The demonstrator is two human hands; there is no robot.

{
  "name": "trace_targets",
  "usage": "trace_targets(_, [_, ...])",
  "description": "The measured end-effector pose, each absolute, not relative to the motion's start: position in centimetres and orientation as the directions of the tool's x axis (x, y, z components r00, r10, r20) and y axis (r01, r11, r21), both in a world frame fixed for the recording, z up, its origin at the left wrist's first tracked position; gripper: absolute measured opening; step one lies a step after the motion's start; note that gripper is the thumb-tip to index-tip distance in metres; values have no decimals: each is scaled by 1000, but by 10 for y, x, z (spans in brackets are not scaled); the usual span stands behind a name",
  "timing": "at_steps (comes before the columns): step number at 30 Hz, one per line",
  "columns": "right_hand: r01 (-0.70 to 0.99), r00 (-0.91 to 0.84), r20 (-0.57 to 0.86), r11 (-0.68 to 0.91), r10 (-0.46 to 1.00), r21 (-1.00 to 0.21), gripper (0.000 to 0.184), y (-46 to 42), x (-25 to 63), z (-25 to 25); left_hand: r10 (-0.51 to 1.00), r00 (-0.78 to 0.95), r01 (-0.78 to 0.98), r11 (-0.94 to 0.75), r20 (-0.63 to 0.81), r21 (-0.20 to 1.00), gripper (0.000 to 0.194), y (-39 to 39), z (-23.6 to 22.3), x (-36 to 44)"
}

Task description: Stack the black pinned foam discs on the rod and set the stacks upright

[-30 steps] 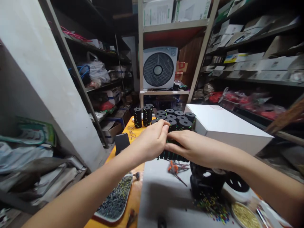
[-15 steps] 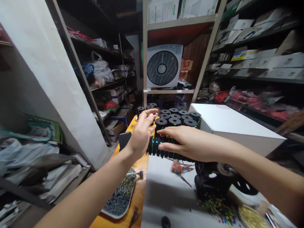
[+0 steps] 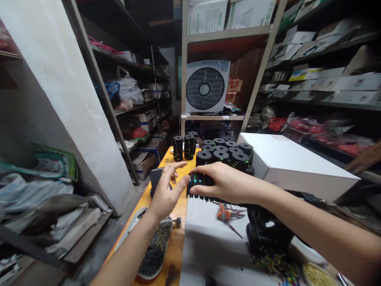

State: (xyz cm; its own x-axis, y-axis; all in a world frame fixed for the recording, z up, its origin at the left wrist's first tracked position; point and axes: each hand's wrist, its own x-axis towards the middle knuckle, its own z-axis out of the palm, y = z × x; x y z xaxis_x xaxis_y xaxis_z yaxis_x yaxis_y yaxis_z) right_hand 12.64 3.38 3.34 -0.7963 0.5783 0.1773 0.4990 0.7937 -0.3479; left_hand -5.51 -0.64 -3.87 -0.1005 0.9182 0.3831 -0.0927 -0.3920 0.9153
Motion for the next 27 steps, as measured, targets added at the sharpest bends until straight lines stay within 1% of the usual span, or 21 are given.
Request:
trace_targets(3, [523, -779, 178, 779, 601, -345, 44, 33, 126, 34, 950, 39, 28, -311, 310, 950, 44, -7, -37, -57])
trace_targets(6, [552, -765, 160, 763, 624, -336, 57, 31, 131, 37, 958, 131, 104, -268, 254, 958, 50, -3, -30, -57])
trace_targets(8, [559, -769, 137, 761, 625, -331, 61, 29, 137, 40, 960, 171, 146, -249, 223, 958, 47, -1, -26, -58])
trace_targets(13, [578, -769, 77, 742, 635, -340, 52, 30, 150, 40, 937, 306, 216, -239, 167, 947, 33, 2, -17, -64])
trace_targets(16, [578, -774, 52, 738, 631, -348, 52, 35, 150, 39, 923, 348, 239, -255, 162, 937, 32, 4, -15, -67])
trace_targets(22, [597, -774, -26, 714, 633, -366, 66, 46, 149, 42, 894, 414, 286, -308, 172, 907, 37, 3, -15, -68])
trace_targets(27, [634, -732, -12, 675, 681, -376, 73, 49, 150, 39, 888, 402, 432, -400, 224, 808, 32, 2, -5, -63])
